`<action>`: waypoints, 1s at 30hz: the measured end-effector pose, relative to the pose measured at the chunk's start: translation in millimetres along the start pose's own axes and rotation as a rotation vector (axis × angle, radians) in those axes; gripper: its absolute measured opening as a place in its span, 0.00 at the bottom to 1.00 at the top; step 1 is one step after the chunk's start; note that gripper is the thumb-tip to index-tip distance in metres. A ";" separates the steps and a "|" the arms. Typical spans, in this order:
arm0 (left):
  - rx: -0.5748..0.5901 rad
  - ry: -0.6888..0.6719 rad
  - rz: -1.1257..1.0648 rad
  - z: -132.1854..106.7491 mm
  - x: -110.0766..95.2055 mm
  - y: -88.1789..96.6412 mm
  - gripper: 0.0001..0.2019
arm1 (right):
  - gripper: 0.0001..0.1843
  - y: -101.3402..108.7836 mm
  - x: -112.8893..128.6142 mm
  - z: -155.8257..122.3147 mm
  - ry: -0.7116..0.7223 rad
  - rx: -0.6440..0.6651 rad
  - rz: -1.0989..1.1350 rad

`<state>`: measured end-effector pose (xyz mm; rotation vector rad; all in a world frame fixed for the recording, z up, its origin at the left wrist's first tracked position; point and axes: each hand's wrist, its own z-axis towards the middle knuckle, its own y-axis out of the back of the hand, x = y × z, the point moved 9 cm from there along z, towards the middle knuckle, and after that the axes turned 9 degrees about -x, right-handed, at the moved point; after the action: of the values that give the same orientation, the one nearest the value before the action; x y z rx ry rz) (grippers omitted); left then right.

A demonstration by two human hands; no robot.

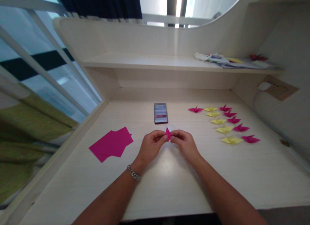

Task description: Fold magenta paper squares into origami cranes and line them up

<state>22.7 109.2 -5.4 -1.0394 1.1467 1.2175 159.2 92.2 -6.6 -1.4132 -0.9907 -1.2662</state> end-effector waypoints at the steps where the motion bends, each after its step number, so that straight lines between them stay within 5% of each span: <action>1: 0.008 0.001 -0.001 -0.5 0.7 -1.3 0.10 | 0.10 -0.2 0.1 -0.2 0.005 -0.004 0.004; 9: 0.029 0.032 -0.032 -2.5 4.7 -8.4 0.09 | 0.09 4.8 -3.7 1.3 0.049 -0.051 -0.088; 21: -0.135 0.079 -0.087 -0.2 5.1 5.0 0.12 | 0.15 2.4 -6.7 -0.4 0.032 -0.056 0.013; 30: -0.063 0.101 -0.142 -1.8 10.3 -2.1 0.14 | 0.17 2.6 -9.2 1.9 -0.042 -0.062 0.099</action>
<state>24.7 108.7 -15.9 -1.2217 1.0976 1.1048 160.9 93.7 -16.1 -1.5233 -0.9055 -1.2075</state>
